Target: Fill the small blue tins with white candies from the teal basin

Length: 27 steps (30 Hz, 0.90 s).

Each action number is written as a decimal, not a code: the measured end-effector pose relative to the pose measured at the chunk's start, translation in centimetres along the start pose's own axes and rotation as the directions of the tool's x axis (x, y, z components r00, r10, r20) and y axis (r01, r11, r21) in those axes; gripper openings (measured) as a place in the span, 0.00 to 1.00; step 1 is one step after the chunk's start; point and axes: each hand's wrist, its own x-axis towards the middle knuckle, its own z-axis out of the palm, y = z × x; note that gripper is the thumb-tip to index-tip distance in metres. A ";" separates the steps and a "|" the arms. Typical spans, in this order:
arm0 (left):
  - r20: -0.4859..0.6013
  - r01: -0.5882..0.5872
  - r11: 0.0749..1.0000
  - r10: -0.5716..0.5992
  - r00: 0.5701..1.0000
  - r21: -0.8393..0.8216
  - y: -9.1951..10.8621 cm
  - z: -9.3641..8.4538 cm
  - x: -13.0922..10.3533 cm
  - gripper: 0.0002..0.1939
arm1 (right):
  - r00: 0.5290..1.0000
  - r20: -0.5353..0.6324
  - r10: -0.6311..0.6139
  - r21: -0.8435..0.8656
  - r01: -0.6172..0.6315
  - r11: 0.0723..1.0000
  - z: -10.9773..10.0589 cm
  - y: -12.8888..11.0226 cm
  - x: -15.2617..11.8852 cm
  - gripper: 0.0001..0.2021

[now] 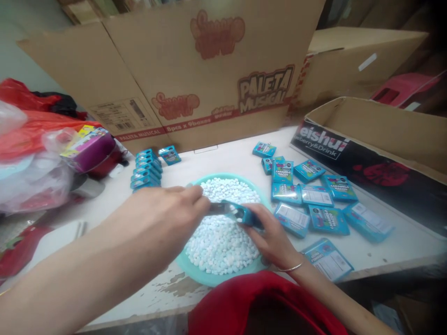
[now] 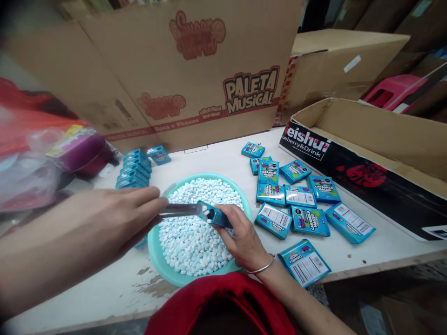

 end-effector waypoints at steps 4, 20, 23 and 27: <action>0.148 0.048 0.997 -0.058 0.987 0.067 -4.1 4.1 -0.6 0.08 | 0.999 -0.044 0.012 -0.040 -0.014 0.999 -1.0 0.1 -0.1 0.17; 0.168 0.105 0.824 -0.012 0.986 -0.557 -3.6 18.9 0.8 0.12 | 0.979 -0.192 0.068 -0.164 -0.100 0.981 -2.6 1.1 0.3 0.16; 0.103 0.063 0.757 0.005 0.995 -0.650 -4.6 16.5 0.4 0.10 | 0.978 -0.191 0.088 -0.163 -0.120 0.979 -2.6 1.2 0.3 0.16; 0.010 0.000 0.783 0.008 1.000 -0.622 -5.5 11.3 -0.3 0.10 | 0.989 -0.130 0.076 -0.139 -0.094 0.986 -2.2 0.8 0.5 0.15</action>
